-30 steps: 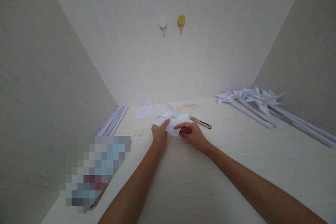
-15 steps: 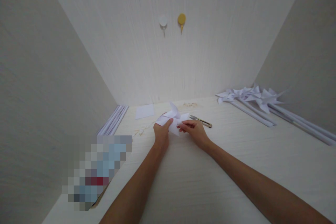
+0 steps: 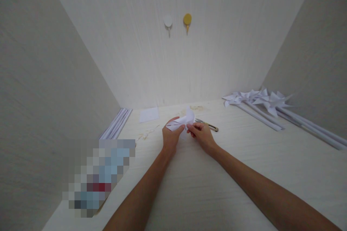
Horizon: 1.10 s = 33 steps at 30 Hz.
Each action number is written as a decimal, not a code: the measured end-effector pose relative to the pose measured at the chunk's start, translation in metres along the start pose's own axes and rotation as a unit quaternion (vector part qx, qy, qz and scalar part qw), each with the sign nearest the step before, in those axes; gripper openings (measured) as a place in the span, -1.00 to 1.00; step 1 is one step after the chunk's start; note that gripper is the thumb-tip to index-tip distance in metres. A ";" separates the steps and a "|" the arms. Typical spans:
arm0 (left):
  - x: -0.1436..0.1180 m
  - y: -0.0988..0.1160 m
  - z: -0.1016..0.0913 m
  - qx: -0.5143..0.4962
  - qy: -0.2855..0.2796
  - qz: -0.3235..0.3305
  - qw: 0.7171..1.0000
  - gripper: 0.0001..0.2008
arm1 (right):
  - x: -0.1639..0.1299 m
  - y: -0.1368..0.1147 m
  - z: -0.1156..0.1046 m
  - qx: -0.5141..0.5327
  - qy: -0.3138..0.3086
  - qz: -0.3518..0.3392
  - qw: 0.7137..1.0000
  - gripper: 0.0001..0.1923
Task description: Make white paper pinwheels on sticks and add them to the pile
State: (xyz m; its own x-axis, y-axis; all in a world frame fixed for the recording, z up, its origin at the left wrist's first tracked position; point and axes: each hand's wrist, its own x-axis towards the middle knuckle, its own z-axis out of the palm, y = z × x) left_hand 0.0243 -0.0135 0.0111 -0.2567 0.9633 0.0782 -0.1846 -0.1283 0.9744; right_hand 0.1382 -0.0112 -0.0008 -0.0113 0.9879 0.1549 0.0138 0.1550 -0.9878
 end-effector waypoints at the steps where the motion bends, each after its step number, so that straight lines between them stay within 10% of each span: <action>1: 0.000 0.000 0.000 0.001 0.000 -0.001 1.000 -0.58 | 0.000 0.000 0.000 -0.002 0.000 -0.001 1.000 -0.68; 33: 0.005 -0.003 -0.001 0.031 0.055 0.024 0.998 -0.65 | 0.000 -0.003 0.001 -0.027 -0.018 -0.004 0.999 -0.75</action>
State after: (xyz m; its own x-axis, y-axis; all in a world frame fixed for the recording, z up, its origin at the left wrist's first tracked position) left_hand 0.0226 -0.0089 0.0085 -0.3676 0.9241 0.1050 -0.1116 -0.1559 0.9815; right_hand 0.1368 -0.0113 0.0019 -0.0476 0.9858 0.1611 0.0676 0.1641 -0.9841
